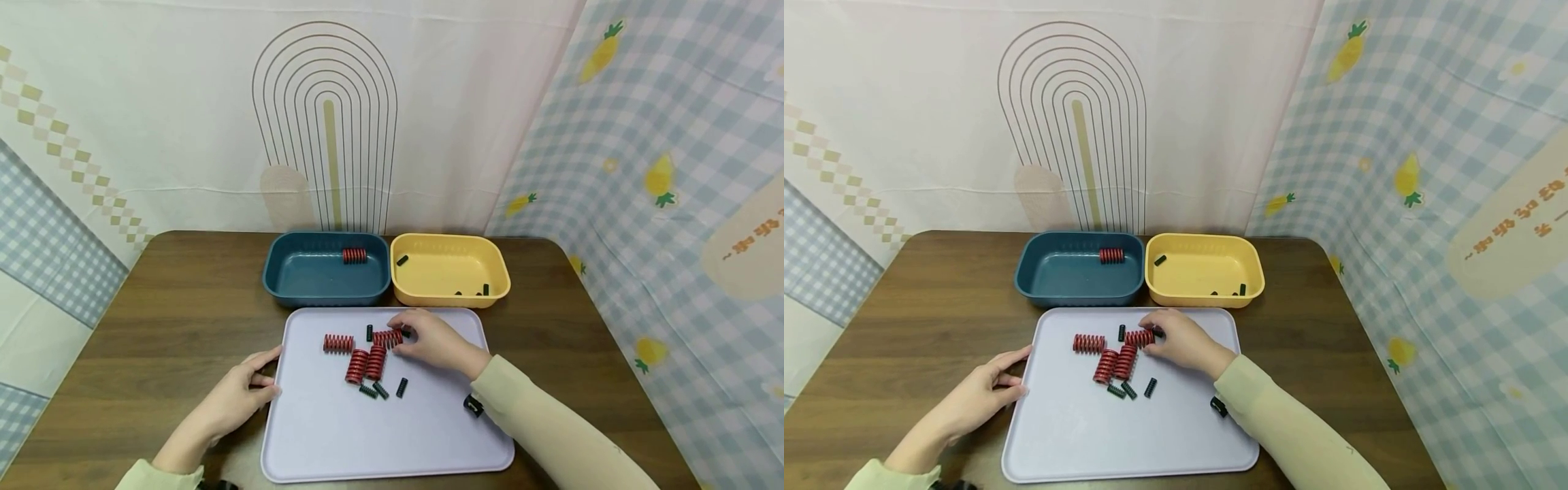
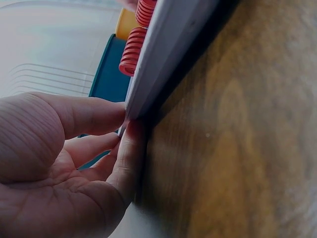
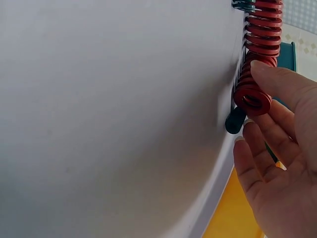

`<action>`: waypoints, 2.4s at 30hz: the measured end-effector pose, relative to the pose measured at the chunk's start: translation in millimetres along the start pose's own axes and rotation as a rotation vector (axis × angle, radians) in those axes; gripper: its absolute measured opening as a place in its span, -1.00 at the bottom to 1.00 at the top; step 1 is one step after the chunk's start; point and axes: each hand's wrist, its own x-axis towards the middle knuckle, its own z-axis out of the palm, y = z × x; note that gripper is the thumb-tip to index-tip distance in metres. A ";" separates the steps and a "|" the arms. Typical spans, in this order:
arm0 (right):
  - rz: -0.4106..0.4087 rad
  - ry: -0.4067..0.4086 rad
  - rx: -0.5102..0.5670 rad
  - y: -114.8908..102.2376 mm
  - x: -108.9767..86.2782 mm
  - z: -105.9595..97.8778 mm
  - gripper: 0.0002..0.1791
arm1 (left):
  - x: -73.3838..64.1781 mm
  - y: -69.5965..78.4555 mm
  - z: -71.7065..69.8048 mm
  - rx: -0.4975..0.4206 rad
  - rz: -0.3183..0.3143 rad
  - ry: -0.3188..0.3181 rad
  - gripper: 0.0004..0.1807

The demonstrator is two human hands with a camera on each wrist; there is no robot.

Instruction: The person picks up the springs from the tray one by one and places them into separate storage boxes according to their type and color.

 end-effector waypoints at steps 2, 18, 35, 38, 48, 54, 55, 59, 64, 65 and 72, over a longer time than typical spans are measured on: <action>-0.002 0.000 -0.007 -0.9 0.4 0.0 -0.55 | -0.2 0.3 -0.2 0.002 0.000 -0.002 -0.27; 0.011 -0.011 -0.083 -2.6 6.4 1.3 -0.61 | -0.3 -1.9 -0.2 0.001 0.001 -0.005 -0.27; -0.009 -0.012 -0.230 -2.5 8.8 -3.7 -0.61 | -0.9 0.5 -0.2 0.007 -0.006 0.003 -0.27; -0.031 -0.012 -0.256 -3.1 9.3 -2.0 -0.62 | -0.8 0.2 0.1 0.002 -0.004 0.003 -0.27; -0.059 0.026 -0.256 -1.7 8.1 1.2 -0.69 | 0.9 -3.0 0.4 0.013 0.002 0.006 -0.27; -0.069 0.031 -0.247 -1.2 5.6 -0.9 -0.68 | 1.1 -3.7 0.4 0.006 0.000 0.001 -0.27; -0.069 0.034 -0.245 -1.1 5.3 -1.5 -0.68 | 0.8 -3.2 0.1 0.001 0.003 -0.001 -0.27; -0.067 0.054 -0.233 -1.1 4.5 -4.3 -0.67 | 0.4 -2.0 0.1 0.005 0.005 0.002 -0.27; -0.049 0.083 -0.203 -3.3 5.3 -9.1 -0.65 | -0.3 -1.5 0.7 0.000 0.013 0.005 -0.27; -0.045 0.091 -0.193 -4.1 5.6 -10.2 -0.65 | -0.4 -1.5 0.8 -0.001 0.013 0.006 -0.27; 0.011 0.155 -0.134 -12.1 9.9 -17.1 -0.65 | -0.2 -1.2 1.3 -0.003 0.006 0.009 -0.28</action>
